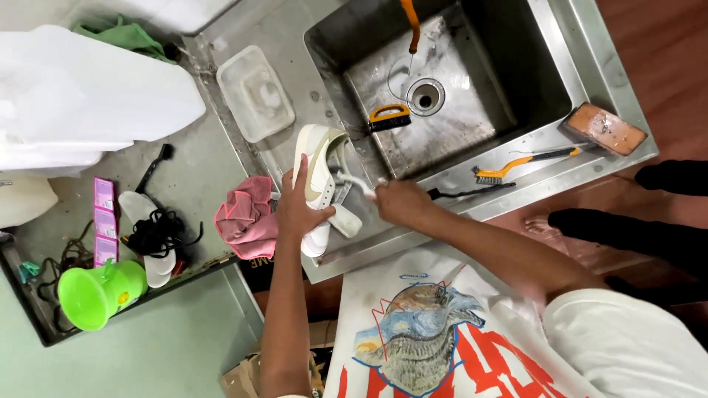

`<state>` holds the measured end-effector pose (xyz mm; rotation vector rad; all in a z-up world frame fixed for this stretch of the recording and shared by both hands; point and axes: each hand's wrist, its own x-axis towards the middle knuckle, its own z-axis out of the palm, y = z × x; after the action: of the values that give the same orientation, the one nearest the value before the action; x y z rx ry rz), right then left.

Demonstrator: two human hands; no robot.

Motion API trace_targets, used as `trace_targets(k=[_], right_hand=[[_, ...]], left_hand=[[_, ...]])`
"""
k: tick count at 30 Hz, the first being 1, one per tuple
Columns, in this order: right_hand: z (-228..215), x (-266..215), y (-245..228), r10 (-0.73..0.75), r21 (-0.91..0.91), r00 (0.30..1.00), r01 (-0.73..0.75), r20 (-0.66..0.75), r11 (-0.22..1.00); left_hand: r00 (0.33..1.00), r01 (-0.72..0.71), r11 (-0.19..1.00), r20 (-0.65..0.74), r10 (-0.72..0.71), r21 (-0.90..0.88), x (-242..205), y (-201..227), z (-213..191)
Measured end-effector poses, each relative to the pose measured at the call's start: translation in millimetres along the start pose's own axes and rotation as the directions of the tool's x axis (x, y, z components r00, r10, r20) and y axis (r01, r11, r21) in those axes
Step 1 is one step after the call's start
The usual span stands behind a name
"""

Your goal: The person scrubs a white sneaker with a sponge and a brush over a stainless steel sink. They wipe the shoe with a pink cloth, rinse it under running water, and continue scrubbing the sole and upper surfaces.

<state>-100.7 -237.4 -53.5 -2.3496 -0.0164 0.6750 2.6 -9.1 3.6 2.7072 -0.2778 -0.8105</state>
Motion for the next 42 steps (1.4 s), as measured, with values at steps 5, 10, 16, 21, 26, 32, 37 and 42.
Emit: trace_targets(k=[5,10,16,21,26,32,37,42], right_hand=[[-8.9,11.1,19.4,0.014,-0.047,0.998,-0.017,-0.062,0.999],[14.3,6.8,10.1,-0.050,-0.124,0.997,0.041,-0.064,0.991],[7.5,16.3,12.3,0.013,-0.063,0.989,-0.023,-0.149,0.998],[-17.9,11.9,21.4,0.093,-0.007,0.989,-0.095,-0.116,0.995],[4.8,-4.6,-3.0,0.066,0.031,0.998,-0.066,-0.019,0.997],[-7.8,4.1,4.5,0.080,0.064,0.996,-0.076,-0.050,0.995],[-20.2,4.6,2.7,0.037,0.034,0.999,-0.037,0.022,0.999],[14.9,21.2,7.5,-0.057,-0.059,0.998,0.054,-0.041,0.997]], left_hand=[[1.000,-0.016,1.000,-0.007,0.016,-0.004,-2.7,-1.1,-3.1],[0.998,-0.042,0.999,-0.051,0.042,0.004,3.2,-11.2,5.5],[0.998,-0.040,0.998,-0.052,0.042,0.048,1.5,-8.2,5.8],[0.997,-0.044,0.998,-0.063,0.046,0.034,-1.1,-2.8,4.3],[0.996,-0.044,0.998,-0.076,0.047,0.034,2.9,-14.5,10.8],[0.995,-0.050,0.998,-0.085,0.053,0.039,6.9,-18.3,13.0],[0.995,-0.039,0.998,-0.095,0.043,0.042,7.1,-14.2,12.3],[0.993,-0.057,0.998,-0.102,0.059,0.022,9.2,-17.6,13.2]])
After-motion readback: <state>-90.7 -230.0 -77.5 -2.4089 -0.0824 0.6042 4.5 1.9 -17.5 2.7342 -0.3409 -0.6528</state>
